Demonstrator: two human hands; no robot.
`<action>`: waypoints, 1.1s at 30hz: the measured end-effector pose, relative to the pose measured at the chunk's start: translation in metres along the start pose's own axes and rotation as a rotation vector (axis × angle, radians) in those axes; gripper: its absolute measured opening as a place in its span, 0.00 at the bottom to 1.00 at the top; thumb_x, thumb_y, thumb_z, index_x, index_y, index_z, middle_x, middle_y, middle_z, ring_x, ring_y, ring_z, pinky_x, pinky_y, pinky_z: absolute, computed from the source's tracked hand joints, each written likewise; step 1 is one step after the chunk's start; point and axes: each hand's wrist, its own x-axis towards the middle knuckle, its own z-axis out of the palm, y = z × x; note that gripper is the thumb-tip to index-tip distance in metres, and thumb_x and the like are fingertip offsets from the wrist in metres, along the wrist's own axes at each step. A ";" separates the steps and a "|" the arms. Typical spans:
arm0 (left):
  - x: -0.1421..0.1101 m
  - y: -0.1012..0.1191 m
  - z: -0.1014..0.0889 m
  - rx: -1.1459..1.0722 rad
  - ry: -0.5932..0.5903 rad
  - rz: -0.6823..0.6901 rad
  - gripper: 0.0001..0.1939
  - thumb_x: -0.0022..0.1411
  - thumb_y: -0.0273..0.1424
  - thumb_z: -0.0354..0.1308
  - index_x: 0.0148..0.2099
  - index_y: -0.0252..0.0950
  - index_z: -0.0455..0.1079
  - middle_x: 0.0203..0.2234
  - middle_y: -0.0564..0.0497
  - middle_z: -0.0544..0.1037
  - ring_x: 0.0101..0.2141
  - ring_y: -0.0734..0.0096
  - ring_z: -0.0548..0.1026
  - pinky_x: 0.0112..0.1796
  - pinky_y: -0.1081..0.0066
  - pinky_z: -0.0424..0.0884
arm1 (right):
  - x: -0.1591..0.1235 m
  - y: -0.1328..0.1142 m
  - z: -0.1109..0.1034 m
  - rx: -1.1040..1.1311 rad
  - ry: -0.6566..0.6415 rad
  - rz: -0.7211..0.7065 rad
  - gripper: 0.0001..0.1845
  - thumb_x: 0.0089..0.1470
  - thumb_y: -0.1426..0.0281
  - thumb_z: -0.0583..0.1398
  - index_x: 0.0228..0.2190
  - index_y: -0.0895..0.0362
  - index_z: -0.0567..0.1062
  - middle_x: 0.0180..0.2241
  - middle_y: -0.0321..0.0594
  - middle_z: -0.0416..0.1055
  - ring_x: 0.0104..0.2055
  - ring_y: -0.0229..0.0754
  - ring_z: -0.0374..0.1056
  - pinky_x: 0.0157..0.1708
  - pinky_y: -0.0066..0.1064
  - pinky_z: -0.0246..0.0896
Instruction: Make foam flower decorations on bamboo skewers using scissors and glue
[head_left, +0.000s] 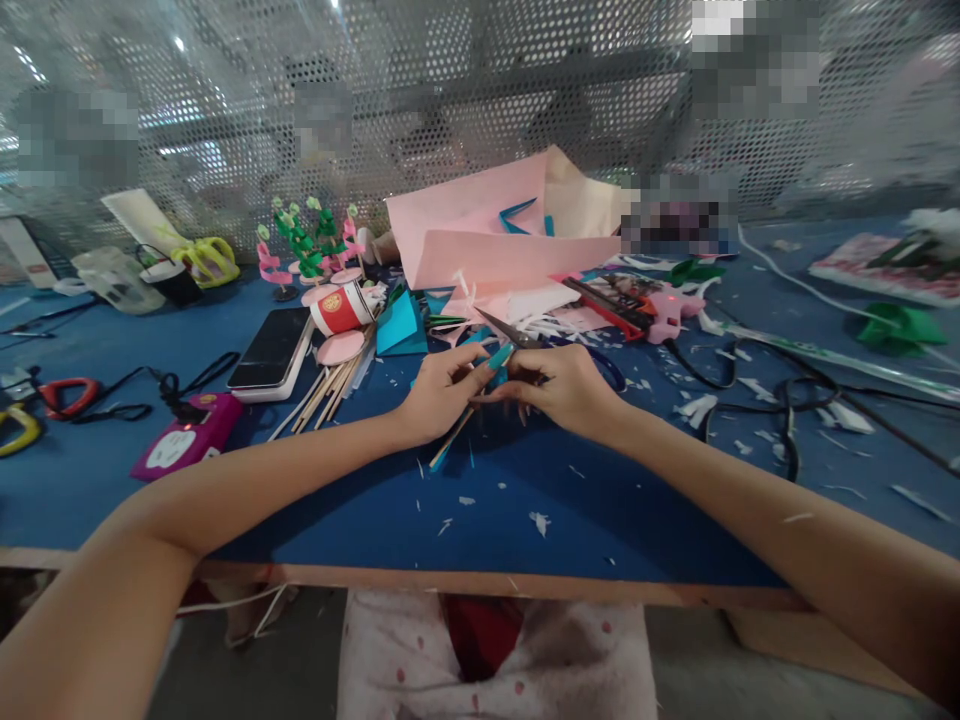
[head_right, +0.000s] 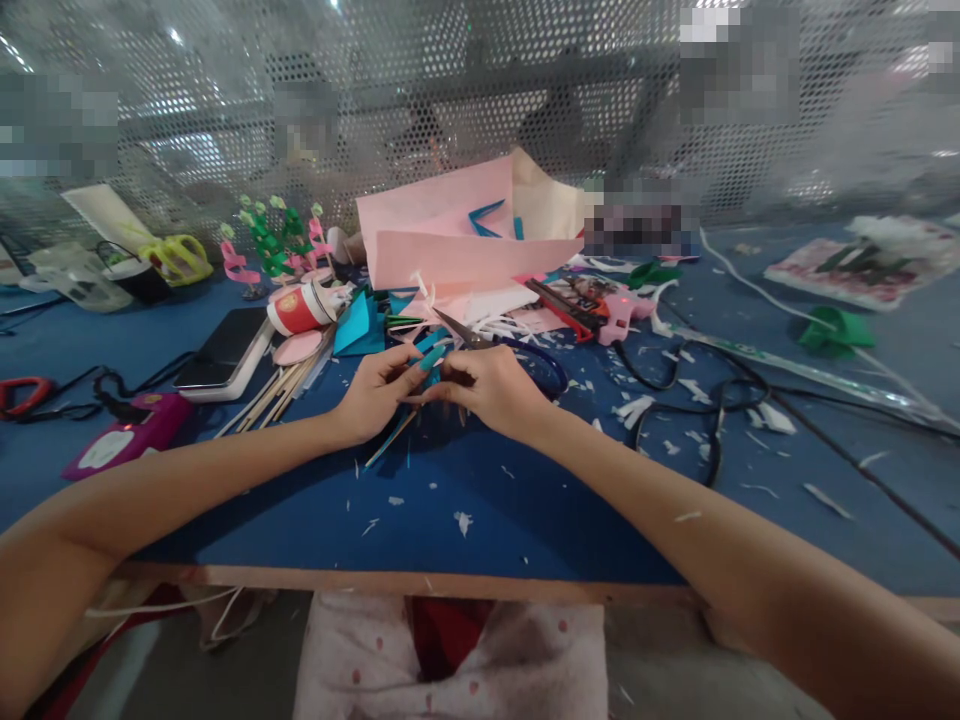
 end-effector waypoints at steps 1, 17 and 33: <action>0.000 0.000 0.000 -0.008 0.006 0.002 0.15 0.55 0.41 0.52 0.27 0.34 0.62 0.15 0.58 0.63 0.16 0.83 0.62 0.18 0.79 0.59 | 0.000 0.000 0.001 0.035 -0.010 0.030 0.25 0.48 0.51 0.53 0.15 0.58 0.65 0.13 0.34 0.66 0.16 0.31 0.62 0.18 0.22 0.53; 0.005 0.005 -0.002 -0.065 0.114 -0.107 0.14 0.53 0.31 0.53 0.19 0.31 0.67 0.14 0.54 0.70 0.19 0.81 0.66 0.24 0.78 0.62 | -0.001 -0.002 -0.007 -0.956 0.151 -0.449 0.19 0.56 0.62 0.49 0.21 0.59 0.70 0.18 0.38 0.69 0.22 0.36 0.65 0.22 0.27 0.51; 0.001 0.007 0.000 0.005 0.080 0.019 0.12 0.54 0.32 0.52 0.22 0.31 0.65 0.15 0.56 0.66 0.19 0.82 0.63 0.22 0.78 0.60 | 0.000 0.000 -0.001 -0.256 0.098 -0.094 0.19 0.49 0.55 0.54 0.19 0.58 0.66 0.17 0.36 0.66 0.20 0.33 0.61 0.21 0.24 0.51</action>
